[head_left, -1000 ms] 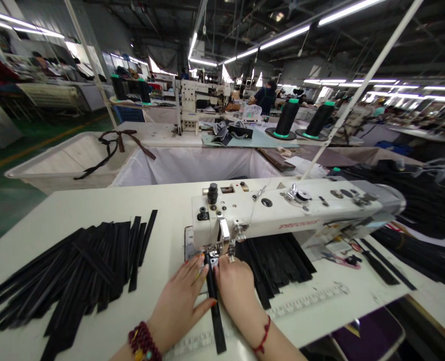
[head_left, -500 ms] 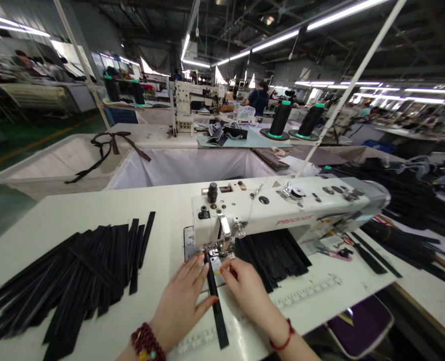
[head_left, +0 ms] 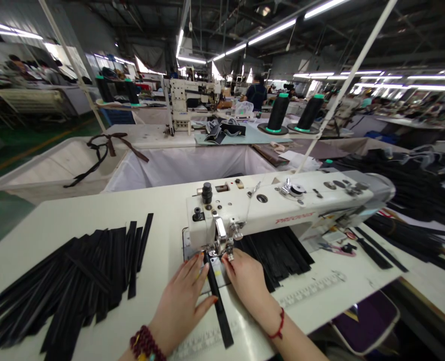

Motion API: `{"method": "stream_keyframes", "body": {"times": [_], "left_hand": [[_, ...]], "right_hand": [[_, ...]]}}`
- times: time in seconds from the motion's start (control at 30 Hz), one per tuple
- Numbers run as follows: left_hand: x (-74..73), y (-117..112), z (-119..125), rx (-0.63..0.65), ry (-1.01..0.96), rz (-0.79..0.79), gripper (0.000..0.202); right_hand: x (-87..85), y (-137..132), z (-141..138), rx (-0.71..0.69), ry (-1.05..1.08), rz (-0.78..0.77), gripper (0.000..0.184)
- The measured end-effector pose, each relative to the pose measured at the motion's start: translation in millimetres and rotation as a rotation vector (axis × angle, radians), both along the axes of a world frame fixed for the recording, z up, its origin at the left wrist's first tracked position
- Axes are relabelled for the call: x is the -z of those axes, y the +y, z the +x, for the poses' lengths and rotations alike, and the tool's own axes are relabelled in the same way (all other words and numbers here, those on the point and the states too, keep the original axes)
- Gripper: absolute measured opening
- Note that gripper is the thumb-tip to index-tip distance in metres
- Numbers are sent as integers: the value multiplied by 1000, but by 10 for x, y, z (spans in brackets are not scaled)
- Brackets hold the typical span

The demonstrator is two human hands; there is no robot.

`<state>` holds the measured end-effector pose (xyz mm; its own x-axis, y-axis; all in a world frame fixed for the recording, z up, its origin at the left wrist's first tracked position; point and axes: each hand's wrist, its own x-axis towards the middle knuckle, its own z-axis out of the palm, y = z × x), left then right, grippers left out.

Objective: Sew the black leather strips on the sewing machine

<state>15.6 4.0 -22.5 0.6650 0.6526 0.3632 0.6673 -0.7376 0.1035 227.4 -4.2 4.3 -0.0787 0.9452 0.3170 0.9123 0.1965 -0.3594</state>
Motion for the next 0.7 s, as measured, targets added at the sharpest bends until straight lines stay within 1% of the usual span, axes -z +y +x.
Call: {"method": "stream_keyframes", "body": {"times": [0.2, 0.37, 0.47, 0.53, 0.6, 0.63, 0.7], "left_hand": [[-44, 25, 0, 9, 50, 25, 59], [-25, 55, -17, -2, 33, -5, 58], [-29, 77, -42, 1, 33, -6, 55], [-70, 88, -30, 2, 31, 7, 50], [-144, 85, 27, 2, 27, 28, 42], [-190, 74, 70, 10, 21, 42, 37], [-282, 35, 155, 63, 4, 63, 28]], "right_hand": [[-5, -10, 24, 9, -1, 16, 25], [-19, -12, 53, 5, 17, -11, 23], [-62, -53, 57, -12, 39, -39, 19], [-118, -138, 20, -38, 59, -59, 16], [-193, -285, -36, -68, 77, -74, 14], [-234, -378, -53, -102, 101, -84, 14], [-303, -575, -2, -229, 193, -117, 14]]}}
